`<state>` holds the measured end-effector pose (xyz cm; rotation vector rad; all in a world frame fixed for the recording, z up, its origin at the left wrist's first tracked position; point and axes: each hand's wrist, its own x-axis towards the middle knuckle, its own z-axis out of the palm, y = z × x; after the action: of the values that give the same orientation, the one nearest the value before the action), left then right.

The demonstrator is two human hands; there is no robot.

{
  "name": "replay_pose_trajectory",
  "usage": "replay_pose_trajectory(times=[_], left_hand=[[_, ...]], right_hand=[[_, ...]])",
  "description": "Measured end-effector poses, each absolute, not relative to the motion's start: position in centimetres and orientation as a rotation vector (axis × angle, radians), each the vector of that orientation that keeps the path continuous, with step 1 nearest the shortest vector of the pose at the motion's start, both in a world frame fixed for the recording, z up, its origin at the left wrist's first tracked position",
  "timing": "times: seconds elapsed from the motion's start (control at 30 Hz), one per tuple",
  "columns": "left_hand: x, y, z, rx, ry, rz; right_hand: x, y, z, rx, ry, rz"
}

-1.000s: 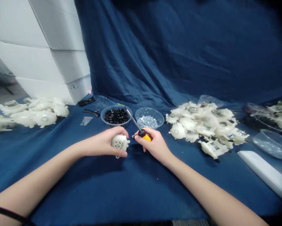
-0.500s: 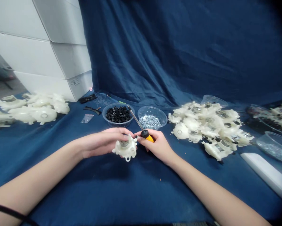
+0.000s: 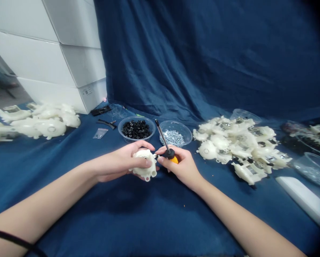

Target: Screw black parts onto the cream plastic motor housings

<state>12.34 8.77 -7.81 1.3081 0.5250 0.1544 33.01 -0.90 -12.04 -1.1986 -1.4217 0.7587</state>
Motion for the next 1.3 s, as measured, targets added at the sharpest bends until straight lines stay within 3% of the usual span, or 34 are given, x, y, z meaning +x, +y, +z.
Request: replay_pose_trajectory(times=[0.47, 0.93, 1.3], left_hand=[[12.8, 8.2, -7.6, 1.465, 0.484, 0.125], [12.4, 8.4, -7.2, 1.051, 0.406, 0.040], [12.5, 8.1, -7.0, 1.055, 0.422, 0.086]], right_hand=[[33.3, -0.9, -11.8, -1.245, -1.466, 0.648], [33.2, -0.8, -12.1, -1.210, -1.246, 0.994], [33.7, -0.7, -12.4, -1.185, -1.375, 0.915]])
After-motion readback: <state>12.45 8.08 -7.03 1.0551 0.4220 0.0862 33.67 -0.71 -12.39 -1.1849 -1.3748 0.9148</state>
